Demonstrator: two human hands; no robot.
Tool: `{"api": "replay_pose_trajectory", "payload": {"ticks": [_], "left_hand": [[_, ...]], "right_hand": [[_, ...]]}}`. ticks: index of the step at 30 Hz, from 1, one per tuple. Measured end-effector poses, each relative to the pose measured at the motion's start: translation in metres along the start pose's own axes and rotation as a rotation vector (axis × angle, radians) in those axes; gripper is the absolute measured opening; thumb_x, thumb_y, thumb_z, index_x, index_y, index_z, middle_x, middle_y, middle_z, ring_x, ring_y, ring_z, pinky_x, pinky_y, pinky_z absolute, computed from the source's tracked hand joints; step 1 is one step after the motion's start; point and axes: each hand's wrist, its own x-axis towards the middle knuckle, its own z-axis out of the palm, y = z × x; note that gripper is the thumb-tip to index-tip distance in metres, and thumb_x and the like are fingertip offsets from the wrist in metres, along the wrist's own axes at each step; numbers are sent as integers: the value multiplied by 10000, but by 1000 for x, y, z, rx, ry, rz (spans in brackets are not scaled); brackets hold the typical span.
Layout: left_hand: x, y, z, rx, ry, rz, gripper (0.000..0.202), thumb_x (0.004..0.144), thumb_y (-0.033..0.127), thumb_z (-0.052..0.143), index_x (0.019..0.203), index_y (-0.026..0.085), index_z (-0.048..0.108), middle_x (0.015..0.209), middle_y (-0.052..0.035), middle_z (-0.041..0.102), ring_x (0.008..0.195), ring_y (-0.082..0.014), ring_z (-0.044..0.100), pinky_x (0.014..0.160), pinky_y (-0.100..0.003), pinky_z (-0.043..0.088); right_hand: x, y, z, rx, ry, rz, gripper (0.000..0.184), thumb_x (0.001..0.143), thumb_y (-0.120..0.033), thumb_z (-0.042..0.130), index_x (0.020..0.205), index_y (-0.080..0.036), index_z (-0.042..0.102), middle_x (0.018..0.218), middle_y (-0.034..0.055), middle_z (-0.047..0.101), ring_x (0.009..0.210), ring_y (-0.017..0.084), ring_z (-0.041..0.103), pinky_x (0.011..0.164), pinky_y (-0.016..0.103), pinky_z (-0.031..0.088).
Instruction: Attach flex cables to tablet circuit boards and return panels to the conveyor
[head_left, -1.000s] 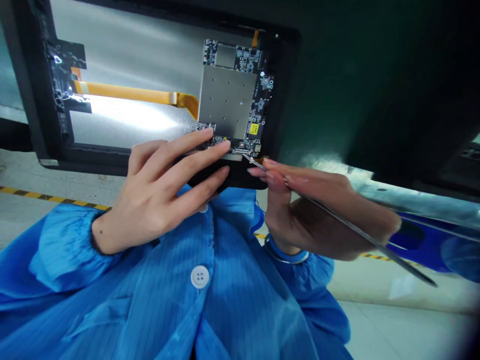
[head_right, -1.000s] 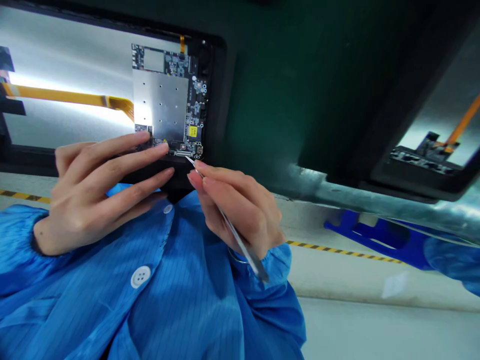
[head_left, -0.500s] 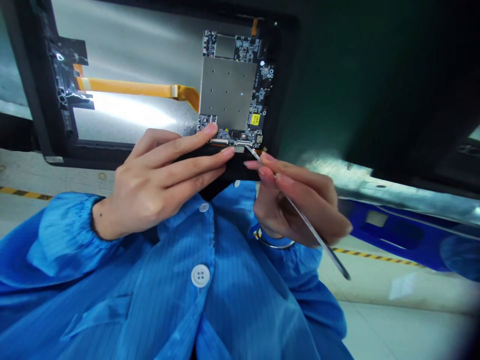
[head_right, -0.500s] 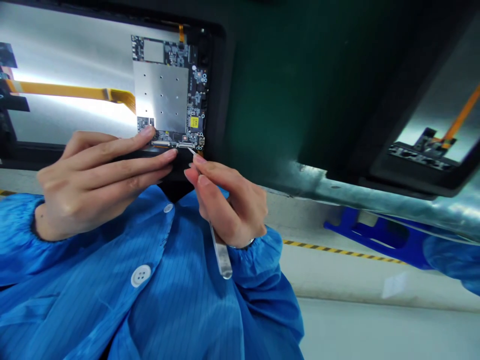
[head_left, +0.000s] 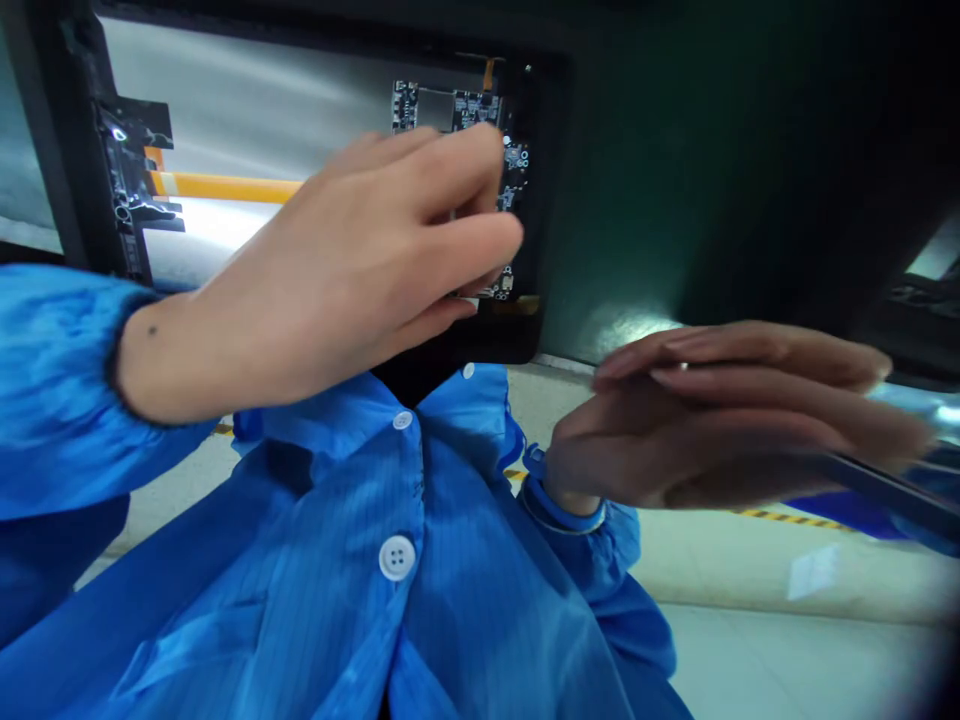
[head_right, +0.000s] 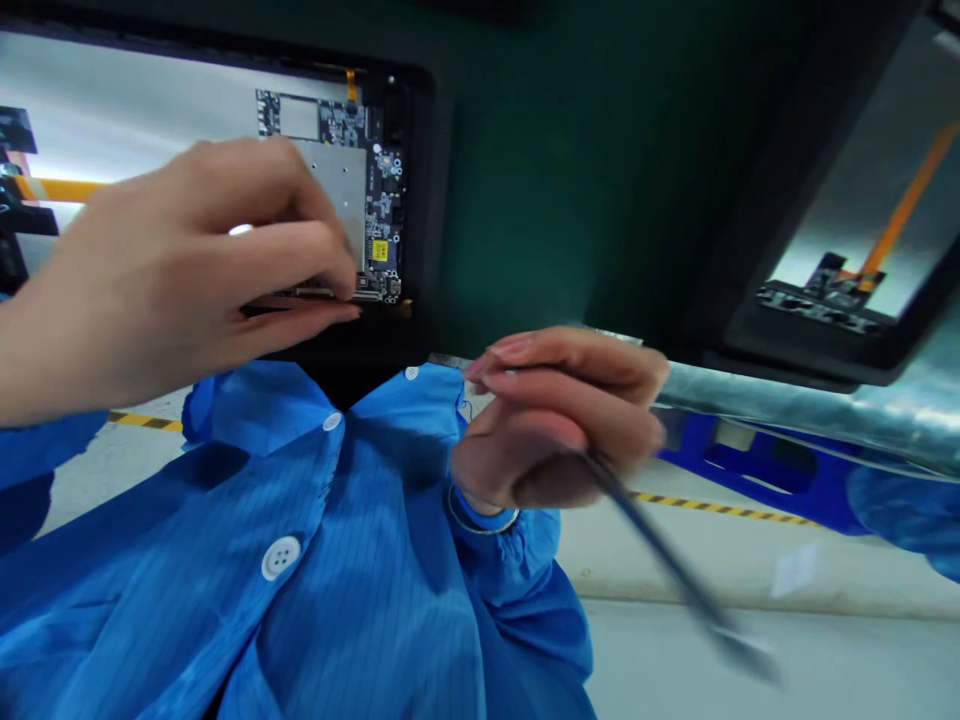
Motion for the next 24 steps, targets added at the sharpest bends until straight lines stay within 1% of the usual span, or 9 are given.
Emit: {"api": "replay_pose_trajectory", "payload": {"ticks": [3,5,9,11,13,15,19,21,24], "left_hand": [[19,-7,-2,-98,-78,25,698,884,413,91,1038,53,669,1185,-20,548,1129,-261,648,843,-454,490],[25,-12,-4,-145,-98,15,738,844,384,53,994,31,683,1089,-20,589,1019,-234,689,776,-442,497],[24,-18,-9,-209,-58,25,861,741,312,-64,1032,-30,671,1033,-59,630,897,-204,701,679,-409,489],[20,-21,-11,-235,-18,33,945,684,310,-129,1066,-55,654,1056,-85,623,912,-220,689,650,-398,479],[13,-23,-11,-261,8,46,1014,640,306,-192,1078,-73,641,1086,-93,599,978,-250,670,644,-398,472],[5,-24,-10,-266,34,48,1002,681,333,-197,1053,-53,650,1123,-79,569,1073,-278,647,696,-420,482],[-11,-23,-7,-206,99,12,604,972,438,158,1000,113,666,1173,-33,532,1160,-198,621,853,-396,531],[-17,-20,-6,-183,107,17,418,1031,378,291,1027,157,645,1191,-37,534,1111,-154,608,837,-346,561],[-22,-18,-4,-198,111,17,322,1055,315,337,1060,171,625,1204,-52,545,1087,-157,599,842,-352,579]], "right_hand": [[-6,-10,-7,-45,-30,-4,235,880,-323,727,1101,-266,671,1012,61,674,1015,246,695,807,387,635],[-7,-16,-9,-124,17,-14,225,889,-306,717,1105,-263,672,985,62,661,971,231,688,788,366,622],[2,-20,-2,-201,435,-22,121,869,-174,720,954,-255,690,826,15,597,709,154,615,634,305,539],[8,-19,3,-165,523,-82,148,835,-108,735,888,-242,701,782,2,579,661,143,583,607,304,492],[12,-18,5,-156,483,-164,175,803,-66,752,883,-218,720,779,5,596,667,140,586,607,301,472],[13,-19,3,-182,435,-209,199,782,-48,764,905,-202,734,795,6,616,672,131,587,608,292,465],[13,-22,-4,-272,342,-206,174,807,-85,757,931,-206,747,816,10,629,674,133,591,622,294,474],[14,-24,-6,-287,310,-199,161,811,-84,756,925,-197,747,801,15,631,656,129,582,616,293,472],[16,-25,-8,-289,278,-193,179,792,-54,765,920,-177,740,779,13,632,625,116,565,603,285,466]]}}
